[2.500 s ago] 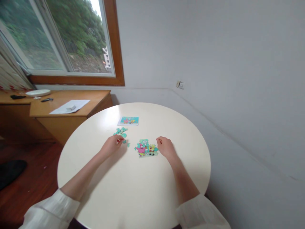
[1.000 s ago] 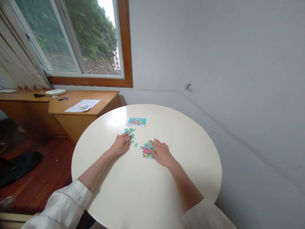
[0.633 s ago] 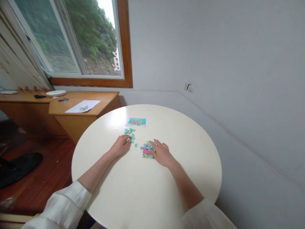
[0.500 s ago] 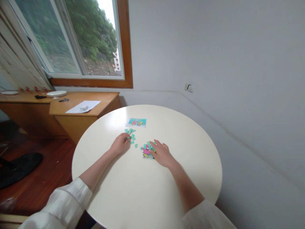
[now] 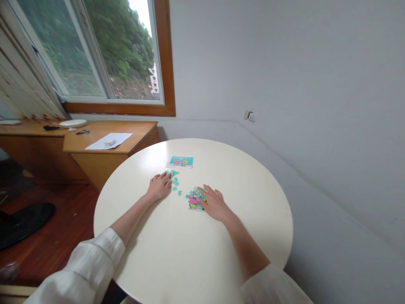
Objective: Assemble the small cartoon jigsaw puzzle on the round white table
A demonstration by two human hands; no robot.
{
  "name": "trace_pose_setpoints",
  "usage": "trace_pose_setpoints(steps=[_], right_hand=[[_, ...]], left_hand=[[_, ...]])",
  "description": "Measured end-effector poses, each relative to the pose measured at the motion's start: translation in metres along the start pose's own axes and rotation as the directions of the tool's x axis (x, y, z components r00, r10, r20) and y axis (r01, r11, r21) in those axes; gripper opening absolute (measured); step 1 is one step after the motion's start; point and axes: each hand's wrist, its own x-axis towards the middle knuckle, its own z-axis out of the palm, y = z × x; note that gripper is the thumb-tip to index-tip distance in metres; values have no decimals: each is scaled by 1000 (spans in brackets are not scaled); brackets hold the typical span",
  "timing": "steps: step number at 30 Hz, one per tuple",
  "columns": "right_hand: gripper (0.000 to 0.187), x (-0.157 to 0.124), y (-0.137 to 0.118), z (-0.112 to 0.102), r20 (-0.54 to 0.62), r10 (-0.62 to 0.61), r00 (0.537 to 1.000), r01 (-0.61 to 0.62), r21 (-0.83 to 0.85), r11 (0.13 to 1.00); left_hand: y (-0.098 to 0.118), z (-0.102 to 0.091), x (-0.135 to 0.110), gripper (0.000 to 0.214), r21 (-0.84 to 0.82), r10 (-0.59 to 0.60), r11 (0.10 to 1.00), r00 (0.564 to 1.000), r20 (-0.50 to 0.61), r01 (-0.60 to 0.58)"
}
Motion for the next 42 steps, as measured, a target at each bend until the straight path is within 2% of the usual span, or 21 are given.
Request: trace_pose_setpoints(steps=[9,14,27,32,42], right_hand=[[52,-1,-3,-3,9,-1,1000,1,3,1000],[52,1,2,1,-2,1,1000,-1,0,1000],[52,3,3,0,-4,-2,1000,2,1,1000],[52,3,3,0,0,-5,1000,5,4,1000],[52,2,2,-1,11,4,1000,-4,10,1000]], left_hand=[[-6,1,6,30,-94,40,994,996,-78,-47],[-12,4,10,29,-153,37,987,996,-83,-49],[-12,4,8,28,-216,-66,975,992,-109,42],[-10,2,9,29,-261,-112,961,991,-76,89],[-12,3,9,33,-355,-102,933,991,-91,64]])
